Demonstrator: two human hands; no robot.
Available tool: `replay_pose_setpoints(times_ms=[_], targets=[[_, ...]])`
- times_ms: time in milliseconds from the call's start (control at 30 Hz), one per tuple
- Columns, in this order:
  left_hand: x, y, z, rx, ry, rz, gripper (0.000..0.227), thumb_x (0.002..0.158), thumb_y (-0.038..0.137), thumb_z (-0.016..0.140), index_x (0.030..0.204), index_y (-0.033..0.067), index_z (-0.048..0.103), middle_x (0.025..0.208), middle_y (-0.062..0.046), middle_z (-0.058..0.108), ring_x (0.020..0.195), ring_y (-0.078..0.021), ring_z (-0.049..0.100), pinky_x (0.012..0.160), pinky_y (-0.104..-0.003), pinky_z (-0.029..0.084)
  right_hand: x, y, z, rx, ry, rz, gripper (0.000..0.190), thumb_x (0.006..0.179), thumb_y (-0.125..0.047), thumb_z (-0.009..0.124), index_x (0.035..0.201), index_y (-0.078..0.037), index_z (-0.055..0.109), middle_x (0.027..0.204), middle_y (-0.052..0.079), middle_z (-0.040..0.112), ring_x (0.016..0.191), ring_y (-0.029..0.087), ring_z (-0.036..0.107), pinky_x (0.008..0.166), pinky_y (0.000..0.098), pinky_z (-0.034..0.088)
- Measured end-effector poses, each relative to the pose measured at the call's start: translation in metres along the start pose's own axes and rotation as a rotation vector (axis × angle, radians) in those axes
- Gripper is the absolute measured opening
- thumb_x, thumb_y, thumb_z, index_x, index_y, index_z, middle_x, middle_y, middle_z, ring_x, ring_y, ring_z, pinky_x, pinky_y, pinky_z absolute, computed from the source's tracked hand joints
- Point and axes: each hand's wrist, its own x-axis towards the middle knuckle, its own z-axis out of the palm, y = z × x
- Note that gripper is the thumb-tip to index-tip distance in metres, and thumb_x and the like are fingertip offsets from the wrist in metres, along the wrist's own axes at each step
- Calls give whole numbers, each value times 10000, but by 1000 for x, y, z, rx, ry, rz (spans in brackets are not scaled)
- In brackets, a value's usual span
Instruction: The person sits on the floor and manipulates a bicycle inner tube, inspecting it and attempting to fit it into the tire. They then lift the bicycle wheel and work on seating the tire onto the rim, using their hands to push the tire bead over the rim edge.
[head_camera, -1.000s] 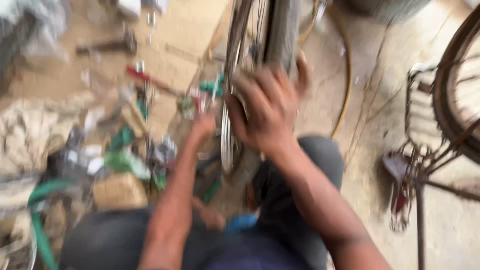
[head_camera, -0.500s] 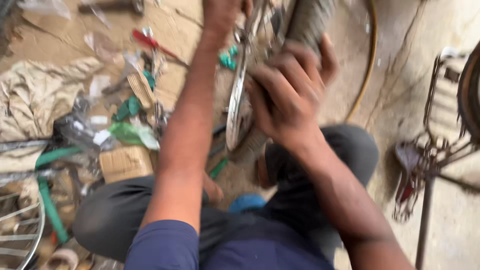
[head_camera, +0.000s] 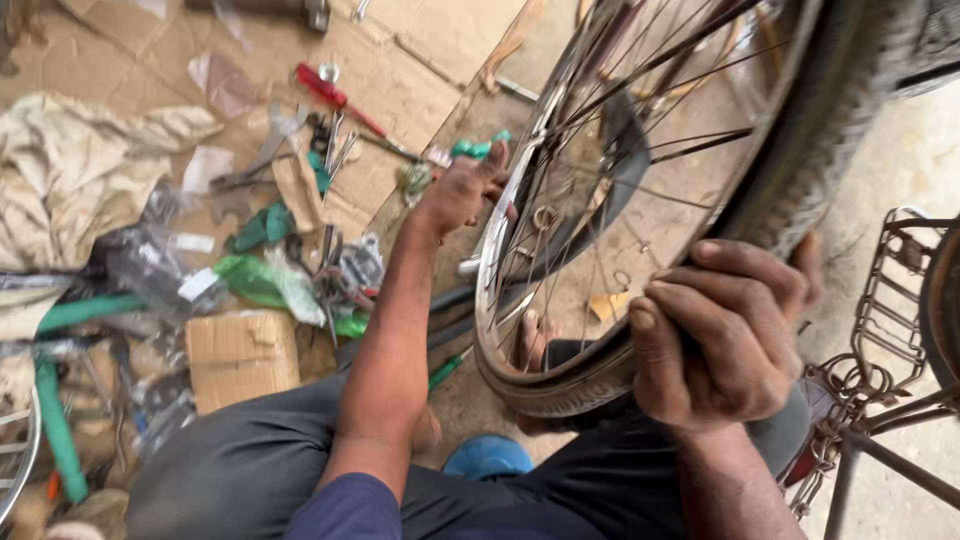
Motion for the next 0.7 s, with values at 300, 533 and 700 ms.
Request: replay_pose_setpoints(times_ms=[300,533,700], targets=[[55,100,37,-150,161,601,573,1020,487,588,1348,16,594,1346,-179,640,925,-174,760,893,-342,625,-5,5,3,11,28,-56,91,915,-152,754,938,-65,740,913,81,725,1106,280,676,1257,488,286],[14,14,72,13,723,648,208,998,152,591,1165,57,672,1011,-131,700,860,-176,682,745,-342,655,-6,2,0,14,5,9,103,939,-191,745,922,-91,721,901,65,719,1088,259,666,1274,489,281],[16,44,63,424,596,970,202,1053,171,667,1242,98,670,1025,-106,727,909,-182,707,766,-344,630,-1,-2,-3,13,-15,38,107,912,-197,716,893,-93,704,853,55,712,1084,269,656,1278,543,281]])
